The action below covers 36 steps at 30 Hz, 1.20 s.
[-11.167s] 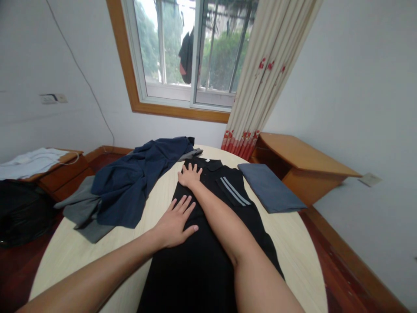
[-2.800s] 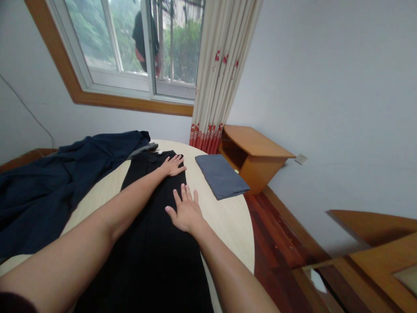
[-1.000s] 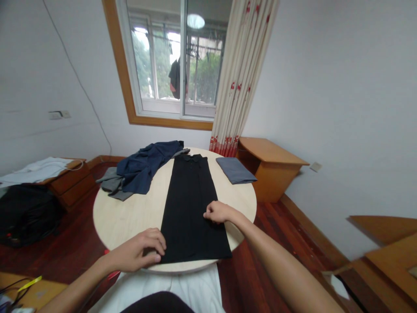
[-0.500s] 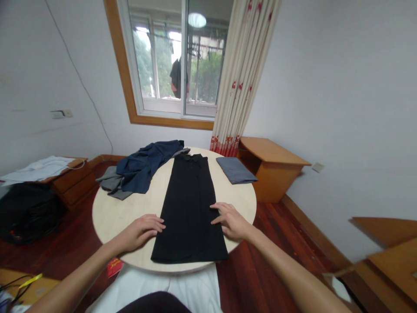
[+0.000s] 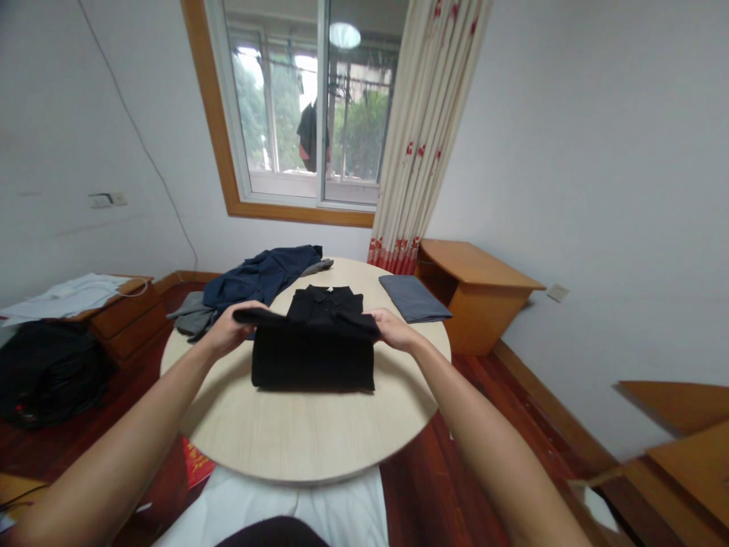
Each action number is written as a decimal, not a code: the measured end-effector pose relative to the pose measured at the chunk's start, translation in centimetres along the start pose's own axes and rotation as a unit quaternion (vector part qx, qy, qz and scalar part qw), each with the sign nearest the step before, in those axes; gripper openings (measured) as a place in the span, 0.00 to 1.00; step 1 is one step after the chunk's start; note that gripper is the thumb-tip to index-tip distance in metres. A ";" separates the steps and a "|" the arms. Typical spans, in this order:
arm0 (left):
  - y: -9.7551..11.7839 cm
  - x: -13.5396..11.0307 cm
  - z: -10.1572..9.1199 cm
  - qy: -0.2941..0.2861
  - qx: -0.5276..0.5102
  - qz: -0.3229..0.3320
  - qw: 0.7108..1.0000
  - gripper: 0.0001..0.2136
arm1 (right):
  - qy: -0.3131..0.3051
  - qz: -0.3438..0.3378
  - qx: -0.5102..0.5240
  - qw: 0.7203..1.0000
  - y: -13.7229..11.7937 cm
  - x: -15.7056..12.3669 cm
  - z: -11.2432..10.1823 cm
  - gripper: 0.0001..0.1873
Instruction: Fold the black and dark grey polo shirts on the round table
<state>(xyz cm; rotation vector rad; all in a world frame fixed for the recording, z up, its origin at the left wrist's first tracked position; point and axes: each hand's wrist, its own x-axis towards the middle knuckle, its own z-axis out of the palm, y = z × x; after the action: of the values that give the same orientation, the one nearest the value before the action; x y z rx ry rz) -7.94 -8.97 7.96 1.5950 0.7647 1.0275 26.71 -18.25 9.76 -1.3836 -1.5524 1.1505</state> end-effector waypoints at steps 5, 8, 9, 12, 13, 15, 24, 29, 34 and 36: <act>-4.5 7.2 1.7 0.082 0.022 -0.217 0.972 0.17 | 0.094 0.208 0.026 0.973 4.2 6.8 0.0 0.18; -6.6 9.0 1.9 0.099 0.052 -0.243 0.963 0.17 | 0.136 0.244 0.003 0.960 5.7 8.6 0.3 0.19; -7.1 9.6 1.9 0.107 0.062 -0.244 0.962 0.18 | 0.146 0.244 -0.003 0.959 6.0 9.1 0.4 0.19; -8.4 11.6 2.0 0.128 0.092 -0.234 0.959 0.20 | 0.183 0.236 -0.019 0.954 6.3 10.5 0.4 0.18; -8.7 12.3 2.1 0.137 0.099 -0.224 0.960 0.21 | 0.197 0.231 -0.023 0.953 6.4 10.9 0.3 0.17; -9.3 13.4 2.3 0.153 0.110 -0.194 0.963 0.21 | 0.224 0.216 -0.030 0.950 6.6 11.8 0.1 0.13; -11.6 13.6 2.3 0.184 0.095 -0.090 0.974 0.22 | 0.270 0.142 0.018 0.952 7.7 12.6 0.4 0.08; -11.6 11.2 1.1 0.174 0.136 -0.094 0.971 0.23 | 0.284 0.160 0.010 0.945 7.4 9.8 0.6 0.23; -10.0 6.1 0.7 0.111 0.208 -0.104 0.966 0.24 | 0.191 0.232 -0.040 0.953 6.3 4.3 1.4 0.24; -9.5 3.4 0.9 0.085 0.213 -0.115 0.966 0.25 | 0.138 0.240 -0.049 0.960 6.0 1.9 2.2 0.19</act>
<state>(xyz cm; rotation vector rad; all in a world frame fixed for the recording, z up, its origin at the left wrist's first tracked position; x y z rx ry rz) -5.47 -3.98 -0.45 1.7357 1.3278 0.8744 26.32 -16.59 3.35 -1.9683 -1.1168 1.1023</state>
